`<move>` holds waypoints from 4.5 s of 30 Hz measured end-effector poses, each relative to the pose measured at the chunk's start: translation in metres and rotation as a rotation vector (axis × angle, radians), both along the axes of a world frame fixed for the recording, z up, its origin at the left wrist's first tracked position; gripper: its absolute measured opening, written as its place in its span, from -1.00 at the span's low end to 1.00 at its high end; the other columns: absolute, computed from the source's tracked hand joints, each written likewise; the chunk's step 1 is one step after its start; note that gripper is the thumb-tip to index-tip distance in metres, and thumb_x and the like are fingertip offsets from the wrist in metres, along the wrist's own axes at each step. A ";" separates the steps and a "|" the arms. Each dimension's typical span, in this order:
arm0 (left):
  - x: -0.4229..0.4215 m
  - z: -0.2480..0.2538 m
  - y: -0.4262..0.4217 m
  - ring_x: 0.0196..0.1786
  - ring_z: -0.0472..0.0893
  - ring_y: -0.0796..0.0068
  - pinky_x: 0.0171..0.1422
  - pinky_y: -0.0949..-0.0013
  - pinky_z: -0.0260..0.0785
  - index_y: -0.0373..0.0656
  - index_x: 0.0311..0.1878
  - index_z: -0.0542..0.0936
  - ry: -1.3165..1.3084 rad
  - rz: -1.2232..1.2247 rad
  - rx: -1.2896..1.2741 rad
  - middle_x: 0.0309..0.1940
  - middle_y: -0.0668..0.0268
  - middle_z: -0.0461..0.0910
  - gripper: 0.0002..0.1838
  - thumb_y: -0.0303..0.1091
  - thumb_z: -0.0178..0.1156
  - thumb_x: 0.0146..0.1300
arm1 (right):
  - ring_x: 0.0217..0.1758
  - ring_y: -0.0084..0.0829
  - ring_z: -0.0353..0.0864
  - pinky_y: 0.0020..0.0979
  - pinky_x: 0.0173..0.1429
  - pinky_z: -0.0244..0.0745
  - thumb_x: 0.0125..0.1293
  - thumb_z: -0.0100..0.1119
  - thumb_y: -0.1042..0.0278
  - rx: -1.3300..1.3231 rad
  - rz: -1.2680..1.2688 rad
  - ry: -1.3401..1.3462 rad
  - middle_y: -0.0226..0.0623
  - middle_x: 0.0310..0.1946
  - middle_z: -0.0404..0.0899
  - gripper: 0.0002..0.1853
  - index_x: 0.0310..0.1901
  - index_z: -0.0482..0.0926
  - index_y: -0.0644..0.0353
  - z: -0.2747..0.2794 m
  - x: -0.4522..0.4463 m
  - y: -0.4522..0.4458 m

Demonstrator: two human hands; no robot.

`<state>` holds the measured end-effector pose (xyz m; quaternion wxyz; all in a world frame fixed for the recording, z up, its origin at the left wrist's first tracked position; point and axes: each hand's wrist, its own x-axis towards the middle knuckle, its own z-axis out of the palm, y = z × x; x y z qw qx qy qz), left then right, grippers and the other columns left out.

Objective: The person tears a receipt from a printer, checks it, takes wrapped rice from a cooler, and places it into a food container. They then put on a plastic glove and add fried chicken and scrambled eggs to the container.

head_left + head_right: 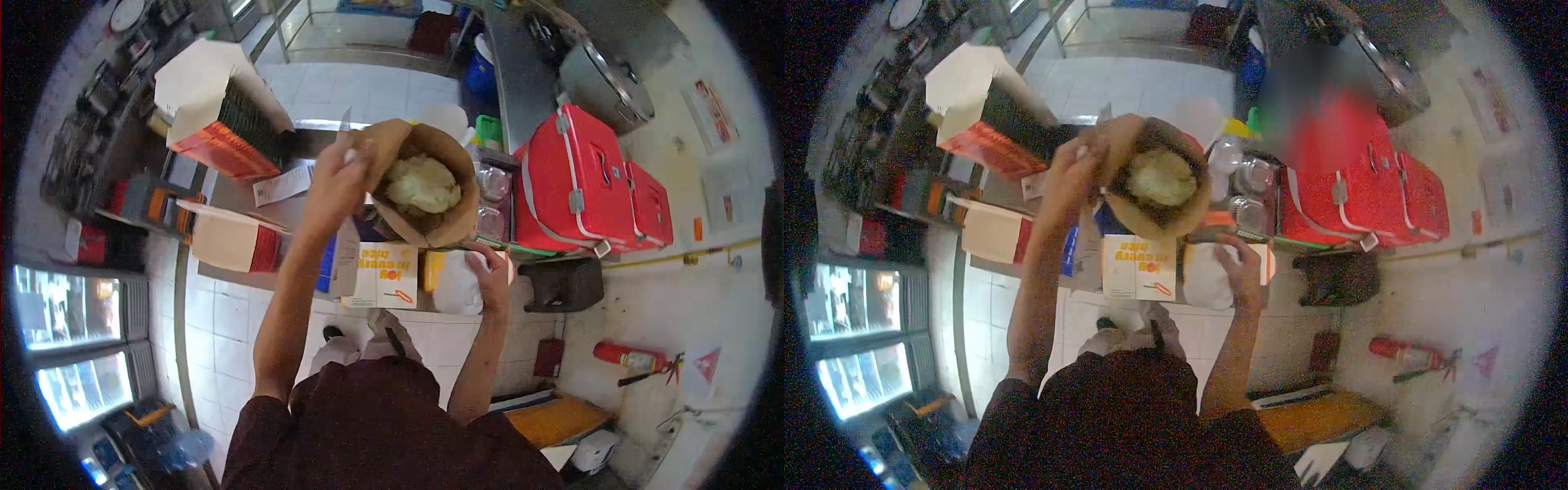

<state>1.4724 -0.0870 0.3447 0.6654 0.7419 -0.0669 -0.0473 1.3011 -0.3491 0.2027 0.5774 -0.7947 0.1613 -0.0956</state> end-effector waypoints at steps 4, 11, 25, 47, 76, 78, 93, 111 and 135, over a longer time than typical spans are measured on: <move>-0.054 0.051 0.011 -0.54 0.40 0.71 -0.56 0.54 0.16 -0.19 -0.16 0.60 0.054 0.022 -0.042 -0.47 0.38 0.54 -0.68 -0.09 0.10 0.40 | 0.14 -0.33 0.53 -0.35 0.10 0.49 -0.19 0.61 0.43 0.142 0.125 0.070 -0.20 0.18 0.48 0.11 0.43 0.10 0.12 0.065 -0.031 0.059; -0.170 -0.035 -0.006 -0.29 0.43 0.68 -0.44 0.53 0.26 -0.26 -0.12 0.56 -0.127 -0.467 -0.052 -0.34 0.37 0.50 -0.73 -0.22 0.21 0.34 | 0.17 0.00 0.53 -0.21 0.24 0.45 -0.37 0.65 0.08 -0.235 -0.293 -0.242 0.01 0.09 0.50 0.22 0.34 0.06 0.16 0.053 -0.147 0.129; -0.518 -0.123 -0.037 -0.19 0.57 0.46 -0.22 0.38 0.44 -0.21 0.34 0.33 0.666 -1.879 0.245 0.11 0.21 0.49 -0.23 -0.11 0.33 0.07 | 0.12 -0.12 0.57 -0.09 0.20 0.49 -0.16 0.59 0.06 0.102 -1.240 0.037 -0.04 0.06 0.55 0.19 0.42 -0.06 0.11 0.045 -0.534 0.315; -1.290 -0.214 -0.085 -0.24 0.44 0.66 -0.28 0.54 0.26 -0.01 0.47 0.16 0.645 -2.914 0.902 -0.01 0.37 0.46 -0.01 0.15 0.41 0.06 | -0.52 -0.38 0.38 -0.22 -0.35 0.37 0.32 0.03 0.19 0.443 -2.175 0.286 -0.08 -0.62 0.43 -0.63 -0.34 0.52 0.45 0.003 -1.221 0.421; -1.806 -0.243 -0.171 -0.35 0.61 0.42 -0.32 0.36 0.46 -0.22 0.03 0.55 0.876 -1.591 0.519 -0.24 0.17 0.66 -0.74 -0.35 0.11 0.34 | -0.34 -0.24 0.68 -0.21 -0.17 0.54 0.25 0.22 0.00 0.270 -2.056 0.077 -0.03 -0.36 0.69 -0.57 -0.12 0.71 0.24 -0.143 -1.991 0.176; -1.856 -0.236 -0.156 -0.36 0.61 0.45 -0.34 0.40 0.46 -0.24 0.06 0.54 0.860 -1.769 0.662 -0.23 0.14 0.66 -0.73 -0.36 0.10 0.35 | -0.34 -0.36 0.67 -0.29 -0.17 0.54 0.25 0.26 0.05 0.439 -2.067 -0.203 -0.08 -0.29 0.70 -0.59 -0.11 0.71 0.27 -0.147 -1.995 0.253; -2.176 -0.220 0.357 -0.39 0.58 0.58 -0.34 0.47 0.42 -0.17 -0.13 0.59 0.600 -3.417 1.511 -0.36 0.39 0.60 -0.79 -0.24 0.19 0.34 | -0.24 -0.39 0.55 -0.27 -0.19 0.48 0.41 0.07 0.09 -0.143 -3.538 0.531 -0.17 -0.34 0.54 -0.68 -0.14 0.53 0.23 -0.068 -1.913 0.758; -2.399 -0.230 0.959 -0.06 0.63 0.29 -0.10 0.21 0.58 -0.32 0.17 0.46 0.442 -3.698 1.625 0.01 0.13 0.59 -0.58 -0.26 0.08 0.35 | -0.21 -0.61 0.55 -0.51 -0.11 0.46 0.19 0.11 0.59 0.047 -3.761 -1.104 -0.38 -0.30 0.59 -0.64 0.06 0.54 0.26 -0.098 -1.936 1.359; -2.540 -0.225 1.448 0.24 0.46 0.10 0.40 0.03 0.27 -0.39 0.39 0.18 1.197 -2.464 1.673 0.23 -0.01 0.41 -0.39 -0.25 -0.02 0.37 | -0.10 0.11 0.63 -0.04 -0.03 0.55 0.11 0.30 0.23 1.300 -2.627 0.530 0.10 -0.17 0.63 -0.53 0.03 0.46 0.25 -0.447 -2.149 2.083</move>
